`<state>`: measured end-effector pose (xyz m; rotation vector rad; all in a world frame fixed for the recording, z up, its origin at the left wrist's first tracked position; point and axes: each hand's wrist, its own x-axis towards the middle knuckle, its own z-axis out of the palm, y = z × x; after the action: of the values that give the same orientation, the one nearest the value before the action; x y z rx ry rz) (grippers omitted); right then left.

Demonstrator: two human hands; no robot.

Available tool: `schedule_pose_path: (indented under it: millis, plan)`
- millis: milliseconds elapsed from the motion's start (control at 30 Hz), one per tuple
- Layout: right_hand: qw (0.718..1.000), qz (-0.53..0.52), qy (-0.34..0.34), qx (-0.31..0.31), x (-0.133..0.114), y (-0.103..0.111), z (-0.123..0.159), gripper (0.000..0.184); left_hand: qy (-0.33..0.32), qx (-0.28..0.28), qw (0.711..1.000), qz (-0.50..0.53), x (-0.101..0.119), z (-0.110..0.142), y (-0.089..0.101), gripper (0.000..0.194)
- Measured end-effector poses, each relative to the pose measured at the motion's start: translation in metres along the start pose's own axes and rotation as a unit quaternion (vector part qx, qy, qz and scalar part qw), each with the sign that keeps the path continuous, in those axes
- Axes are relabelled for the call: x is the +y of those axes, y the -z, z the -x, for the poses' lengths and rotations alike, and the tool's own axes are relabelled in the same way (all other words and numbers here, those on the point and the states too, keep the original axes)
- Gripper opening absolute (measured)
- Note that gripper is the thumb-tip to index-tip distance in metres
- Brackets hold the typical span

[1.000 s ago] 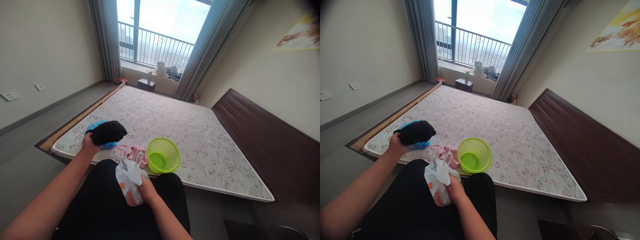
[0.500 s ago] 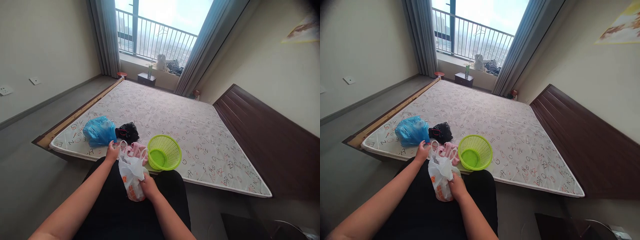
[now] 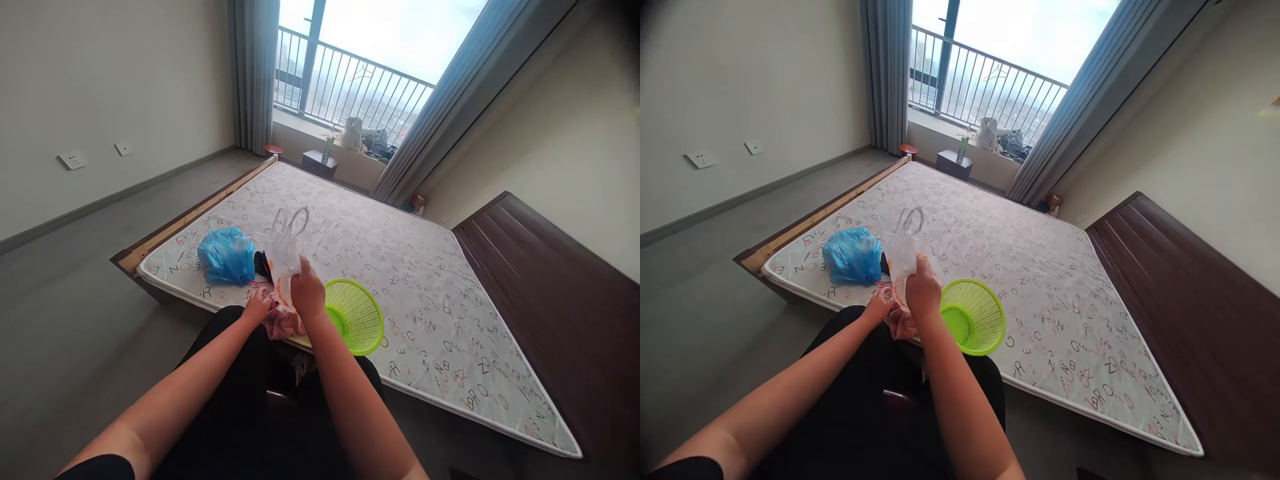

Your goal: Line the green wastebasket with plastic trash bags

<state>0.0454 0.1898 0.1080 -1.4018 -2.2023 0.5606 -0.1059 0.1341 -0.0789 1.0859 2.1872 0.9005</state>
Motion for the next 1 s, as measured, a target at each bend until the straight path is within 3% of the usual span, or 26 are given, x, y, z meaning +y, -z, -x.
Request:
schedule_pose_path:
  millis: [100, 200, 267, 367, 467, 567, 700, 833, 1000]
  plan:
    - [1.0, 0.012, 0.027, -0.006, 0.007, -0.03, -0.024, 0.056, -0.002, -0.029, 0.999, -0.015, -0.002, -0.002, -0.003, 0.029]
    - [0.997, -0.028, 0.066, -0.036, 0.023, -0.065, -0.024, 0.061, -0.018, -0.077, 0.996, -0.027, -0.003, -0.002, -0.006, 0.025]
    - [0.996, -0.039, 0.073, -0.043, 0.039, -0.084, -0.004, 0.058, -0.036, -0.111, 0.993, -0.036, -0.003, -0.001, -0.01, 0.026]
    - [0.993, -0.043, 0.097, -0.059, 0.071, -0.1, 0.054, 0.046, -0.054, -0.146, 0.986, -0.055, -0.004, 0.002, -0.017, 0.032]
    - [0.978, -0.105, 0.098, -0.151, 0.108, -0.099, 0.121, 0.045, -0.066, -0.165, 0.981, -0.075, -0.004, 0.002, -0.022, 0.042]
    - [0.949, -0.118, 0.08, -0.283, 0.132, -0.083, 0.165, 0.034, -0.075, -0.166, 0.978, -0.099, -0.004, -0.001, -0.027, 0.063]
    - [0.956, -0.129, 0.034, -0.261, 0.139, -0.064, 0.175, 0.028, -0.05, -0.152, 0.977, -0.143, 0.0, -0.003, -0.034, 0.086]
    - [0.954, -0.147, -0.001, -0.263, 0.14, -0.068, 0.167, 0.023, -0.019, -0.143, 0.977, -0.155, 0.005, -0.006, -0.041, 0.06]
    - [0.953, -0.173, -0.016, -0.248, 0.144, -0.082, 0.163, 0.022, -0.038, -0.111, 0.988, -0.098, 0.012, -0.009, -0.034, 0.02]
